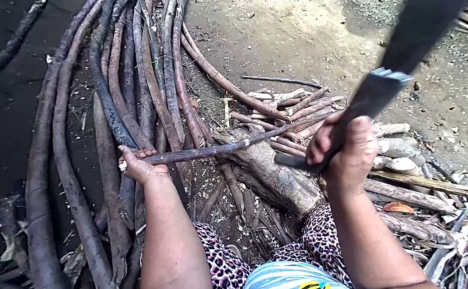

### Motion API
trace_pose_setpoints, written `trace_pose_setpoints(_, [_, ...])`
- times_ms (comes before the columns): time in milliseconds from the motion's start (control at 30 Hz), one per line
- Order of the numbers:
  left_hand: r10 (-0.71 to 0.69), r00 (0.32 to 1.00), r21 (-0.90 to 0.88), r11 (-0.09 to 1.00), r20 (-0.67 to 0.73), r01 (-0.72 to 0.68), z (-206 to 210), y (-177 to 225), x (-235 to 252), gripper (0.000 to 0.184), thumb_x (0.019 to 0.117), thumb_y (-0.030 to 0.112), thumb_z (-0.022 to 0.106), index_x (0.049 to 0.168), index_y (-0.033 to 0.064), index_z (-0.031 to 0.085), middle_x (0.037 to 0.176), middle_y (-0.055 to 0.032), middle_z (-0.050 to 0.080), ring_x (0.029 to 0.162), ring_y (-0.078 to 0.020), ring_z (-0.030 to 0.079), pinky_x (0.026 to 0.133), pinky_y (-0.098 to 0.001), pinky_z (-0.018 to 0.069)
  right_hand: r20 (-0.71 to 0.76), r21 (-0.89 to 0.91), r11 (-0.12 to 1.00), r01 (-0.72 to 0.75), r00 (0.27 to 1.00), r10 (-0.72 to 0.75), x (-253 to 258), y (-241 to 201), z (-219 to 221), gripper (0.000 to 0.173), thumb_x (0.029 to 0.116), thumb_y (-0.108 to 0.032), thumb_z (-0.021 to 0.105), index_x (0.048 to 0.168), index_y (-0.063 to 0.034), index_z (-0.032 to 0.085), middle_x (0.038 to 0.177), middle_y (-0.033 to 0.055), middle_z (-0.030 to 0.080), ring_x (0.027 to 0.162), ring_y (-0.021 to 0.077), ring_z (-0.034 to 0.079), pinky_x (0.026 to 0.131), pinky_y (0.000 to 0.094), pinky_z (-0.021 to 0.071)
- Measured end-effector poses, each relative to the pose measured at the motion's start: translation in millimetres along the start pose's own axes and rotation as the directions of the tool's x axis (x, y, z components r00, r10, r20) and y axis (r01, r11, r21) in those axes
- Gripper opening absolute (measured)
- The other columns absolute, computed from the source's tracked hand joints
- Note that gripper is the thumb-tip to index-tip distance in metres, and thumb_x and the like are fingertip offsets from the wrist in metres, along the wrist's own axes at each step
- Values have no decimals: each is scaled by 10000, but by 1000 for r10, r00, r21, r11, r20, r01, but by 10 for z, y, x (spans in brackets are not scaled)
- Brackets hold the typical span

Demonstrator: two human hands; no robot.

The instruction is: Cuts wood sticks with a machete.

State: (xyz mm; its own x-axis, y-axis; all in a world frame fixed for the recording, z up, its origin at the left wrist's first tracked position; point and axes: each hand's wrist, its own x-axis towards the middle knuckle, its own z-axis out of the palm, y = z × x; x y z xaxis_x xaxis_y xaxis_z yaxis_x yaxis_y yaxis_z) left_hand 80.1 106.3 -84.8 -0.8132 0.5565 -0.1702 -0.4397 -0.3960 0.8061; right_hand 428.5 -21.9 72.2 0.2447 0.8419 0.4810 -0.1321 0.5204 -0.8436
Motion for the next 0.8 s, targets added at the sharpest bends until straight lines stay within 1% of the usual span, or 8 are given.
trace_pose_setpoints(100, [-5,1000,0,1000,-6,5,-1,-9,4,244,1106,255,515,889,143,520,604,15,493,526,-145,560,582,-339,564,-141,-23,986,164,976,-165,131,232,65,440,1128,-420,195,1049,-147,531,575,-53,509,413,115,516,408,309,524])
trace_pose_setpoints(200, [2,1000,2,1000,-10,-2,10,-4,12,251,1103,252,521,876,146,519,601,18,495,524,-145,557,586,-334,562,-186,-304,904,-301,949,254,-754,980,-48,489,1125,-431,229,1010,-48,511,551,-15,523,421,131,542,434,346,538])
trace_pose_setpoints(233, [6,1000,7,1000,-12,-6,11,4,12,242,1102,250,522,883,148,517,606,22,498,530,-141,561,590,-330,563,-175,-413,722,-555,827,535,-1163,1224,-97,448,1120,-327,278,1069,42,528,606,21,534,479,138,548,507,355,542])
trace_pose_setpoints(300, [3,1000,7,1000,-20,-3,15,20,-4,207,1098,250,530,921,143,517,629,21,502,541,-137,563,588,-330,565,-158,-460,290,-840,398,904,-1646,1584,-150,400,1136,-329,363,1203,27,535,689,50,496,512,159,511,542,355,516])
trace_pose_setpoints(400, [4,1000,-8,1000,-7,-4,36,40,-42,193,1101,246,521,938,143,508,631,20,489,542,-138,554,591,-335,563,-76,-249,144,-958,167,983,-1706,1680,-201,400,1142,-361,330,1033,-30,526,566,5,419,408,139,444,432,315,472])
trace_pose_setpoints(567, [-43,992,31,998,-120,47,-46,24,-25,242,1109,339,495,986,131,510,668,5,499,573,-141,570,598,-344,564,378,271,38,-962,143,915,-1523,1490,-542,615,1087,-547,128,858,-162,549,486,-87,421,351,17,407,356,168,369])
trace_pose_setpoints(700, [-32,982,88,995,-185,49,-119,48,-18,241,1098,365,524,1071,126,507,749,-15,515,640,-151,589,654,-368,574,28,-10,217,-976,216,976,-1142,1048,-317,436,1142,-377,310,975,-48,542,552,-28,430,384,75,424,374,228,428])
trace_pose_setpoints(800, [-35,985,78,996,-169,49,-84,26,5,236,1097,366,524,1069,133,498,740,-10,512,643,-147,590,654,-369,573,-23,-138,465,-874,472,881,-915,784,-239,364,1141,-287,338,1032,-18,558,569,-29,469,399,70,447,394,228,451])
